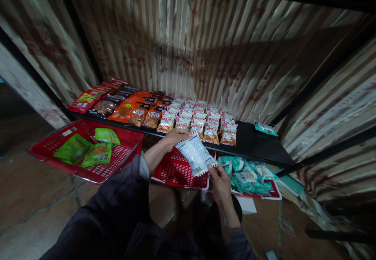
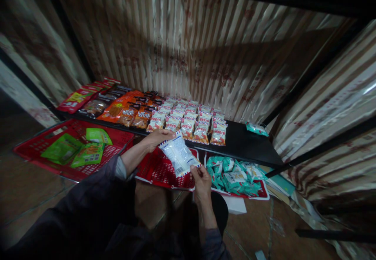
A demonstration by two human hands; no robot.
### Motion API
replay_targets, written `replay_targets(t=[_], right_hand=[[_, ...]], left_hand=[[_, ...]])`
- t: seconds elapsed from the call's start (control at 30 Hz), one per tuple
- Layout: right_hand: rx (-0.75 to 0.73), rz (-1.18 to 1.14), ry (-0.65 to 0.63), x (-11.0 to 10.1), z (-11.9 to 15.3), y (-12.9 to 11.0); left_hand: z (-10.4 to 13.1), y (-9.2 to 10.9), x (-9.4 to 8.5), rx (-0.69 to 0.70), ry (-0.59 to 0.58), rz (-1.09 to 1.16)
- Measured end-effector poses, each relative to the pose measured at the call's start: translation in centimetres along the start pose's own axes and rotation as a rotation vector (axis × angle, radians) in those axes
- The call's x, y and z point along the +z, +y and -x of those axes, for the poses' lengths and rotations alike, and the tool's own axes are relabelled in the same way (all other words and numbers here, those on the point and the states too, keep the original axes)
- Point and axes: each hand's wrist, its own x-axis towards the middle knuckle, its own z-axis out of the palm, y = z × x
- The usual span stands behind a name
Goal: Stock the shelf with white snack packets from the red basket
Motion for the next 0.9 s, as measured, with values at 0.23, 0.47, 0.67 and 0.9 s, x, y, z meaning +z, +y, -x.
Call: replay_targets(t=[0.23,0.47,0.67,0.9], right_hand=[[-0.064,0.054,0.096,0.0,-0.1,-0.4],[-0.181,0.109,0.15,-0.1,-0.7,-0.4],[-0.339,0.181,0.137,0.0,-0.5,-0.6],[-0.474,0.295,0.13,0.2,0.4,-0.9]], left_hand=[[-0.2,-0.8,1.1,0.067,0.087,-0.057],[-0.6,-1.1,1.1,0.092,0.048,-0.122],[-0.3,-1.5,0.9,0.119,0.014,-0.129],[-0.3,-1.5,0.8,0.112,-0.008,-0.13]])
